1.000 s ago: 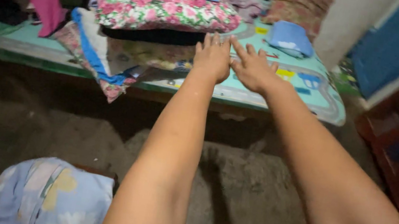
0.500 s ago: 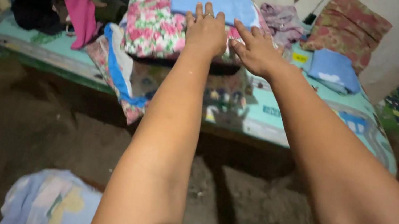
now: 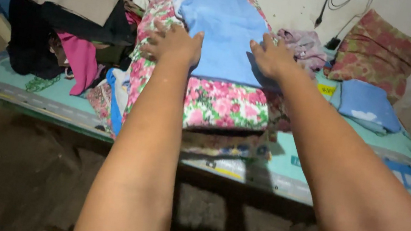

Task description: Putting a blue pillowcase with butterfly prints onto a floral pillow on a bed.

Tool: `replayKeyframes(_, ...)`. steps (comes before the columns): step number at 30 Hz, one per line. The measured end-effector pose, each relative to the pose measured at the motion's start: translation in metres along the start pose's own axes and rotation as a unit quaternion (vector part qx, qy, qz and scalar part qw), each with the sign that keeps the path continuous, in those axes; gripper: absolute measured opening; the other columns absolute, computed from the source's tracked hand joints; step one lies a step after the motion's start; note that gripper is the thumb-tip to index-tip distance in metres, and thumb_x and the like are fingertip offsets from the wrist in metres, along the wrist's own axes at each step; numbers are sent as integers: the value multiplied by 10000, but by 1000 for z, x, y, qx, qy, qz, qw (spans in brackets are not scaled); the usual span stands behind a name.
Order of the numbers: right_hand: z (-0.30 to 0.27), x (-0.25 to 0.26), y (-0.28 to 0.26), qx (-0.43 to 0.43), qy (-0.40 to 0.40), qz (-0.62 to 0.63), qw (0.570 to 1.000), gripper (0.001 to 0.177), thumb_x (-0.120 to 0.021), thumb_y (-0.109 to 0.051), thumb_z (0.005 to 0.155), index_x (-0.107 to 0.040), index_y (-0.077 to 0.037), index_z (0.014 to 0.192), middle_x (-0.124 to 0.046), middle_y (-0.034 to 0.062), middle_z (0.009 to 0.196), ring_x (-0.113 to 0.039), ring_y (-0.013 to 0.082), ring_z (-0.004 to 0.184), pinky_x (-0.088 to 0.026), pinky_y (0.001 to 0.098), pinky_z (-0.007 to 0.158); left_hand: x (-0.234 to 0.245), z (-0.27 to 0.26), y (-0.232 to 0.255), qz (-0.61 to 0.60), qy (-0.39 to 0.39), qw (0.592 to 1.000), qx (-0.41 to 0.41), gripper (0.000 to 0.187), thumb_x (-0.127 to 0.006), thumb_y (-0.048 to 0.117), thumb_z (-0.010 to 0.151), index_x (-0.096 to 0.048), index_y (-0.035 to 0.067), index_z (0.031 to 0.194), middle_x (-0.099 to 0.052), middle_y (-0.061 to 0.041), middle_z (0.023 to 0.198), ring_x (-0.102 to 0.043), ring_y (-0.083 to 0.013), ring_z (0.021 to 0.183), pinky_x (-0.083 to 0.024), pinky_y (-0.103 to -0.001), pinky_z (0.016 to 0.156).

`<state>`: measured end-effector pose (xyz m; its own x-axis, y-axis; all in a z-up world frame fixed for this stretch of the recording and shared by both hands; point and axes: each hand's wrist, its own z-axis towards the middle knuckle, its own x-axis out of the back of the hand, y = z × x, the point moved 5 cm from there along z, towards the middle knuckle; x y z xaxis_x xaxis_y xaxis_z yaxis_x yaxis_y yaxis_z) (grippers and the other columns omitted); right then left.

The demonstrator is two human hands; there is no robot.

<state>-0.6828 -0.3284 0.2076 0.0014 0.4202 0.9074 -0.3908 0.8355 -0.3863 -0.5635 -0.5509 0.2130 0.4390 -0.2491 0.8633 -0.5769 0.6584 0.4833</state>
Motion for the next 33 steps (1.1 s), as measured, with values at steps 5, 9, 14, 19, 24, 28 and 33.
replayKeyframes(5, 69, -34, 18, 38, -15, -19, 999, 832, -318, -700, 999, -302, -145, 1618, -263, 347, 1628, -294, 567, 1478, -244, 626, 1217, -8, 20, -9, -21, -40, 996, 70, 918, -456, 704, 946, -268, 111, 1621, -117, -217, 1711, -91, -463, 1568, -115, -755, 1173)
replayKeyframes(9, 112, -55, 28, 64, -15, -2, 998, 899, -336, -714, 992, -315, -39, 1586, -273, 392, 1581, -242, 529, 1506, -243, 576, 1205, -9, 34, -19, -25, -32, 993, 113, 987, -424, 764, 938, -232, 94, 1637, -149, -229, 1702, -129, -477, 1555, -103, -760, 1173)
replayKeyframes(14, 130, -51, 20, 46, -22, 18, 999, 972, -359, -729, 958, -311, 25, 1570, -296, 353, 1603, -305, 492, 1500, -261, 546, 1222, -18, 61, -39, -45, -21, 985, 165, 990, -389, 776, 931, -196, 97, 1626, -147, -246, 1683, -149, -501, 1528, -140, -757, 1145)
replayKeyframes(19, 163, -65, 37, -7, -43, 56, 997, 1165, -453, -821, 889, -358, 131, 1554, -369, 371, 1616, -372, 466, 1536, -298, 492, 1276, -23, 74, -49, -57, -9, 981, 185, 1051, -414, 789, 905, -241, 33, 1614, -318, -217, 1638, -325, -425, 1493, -238, -735, 1146)
replayKeyframes(24, 145, -48, 41, -116, -29, 102, 988, 1457, -553, -950, 682, -81, 103, 1572, -139, 398, 1607, -165, 510, 1515, -198, 567, 1199, -14, 74, -53, -72, 70, 972, 213, 1077, -611, 813, 811, -454, -7, 1492, -420, -232, 1573, -429, -405, 1429, -340, -592, 1129)
replayKeyframes(28, 137, -30, 41, -138, -19, 138, 981, 1524, -618, -937, 646, -53, 129, 1578, -212, 386, 1595, -243, 519, 1492, -242, 536, 1199, -2, 72, -52, -76, 133, 968, 198, 957, -726, 746, 781, -570, 7, 1369, -494, -245, 1478, -499, -417, 1340, -403, -566, 1069)
replayKeyframes(33, 167, -18, 44, -55, -5, 153, 987, 1282, -813, -797, 525, -591, 166, 1340, -617, 321, 1377, -650, 395, 1269, -529, 449, 1047, 10, 77, -51, -142, 141, 968, 149, 634, -903, 476, 692, -737, 44, 1125, -702, -188, 1209, -691, -359, 1114, -552, -466, 926)
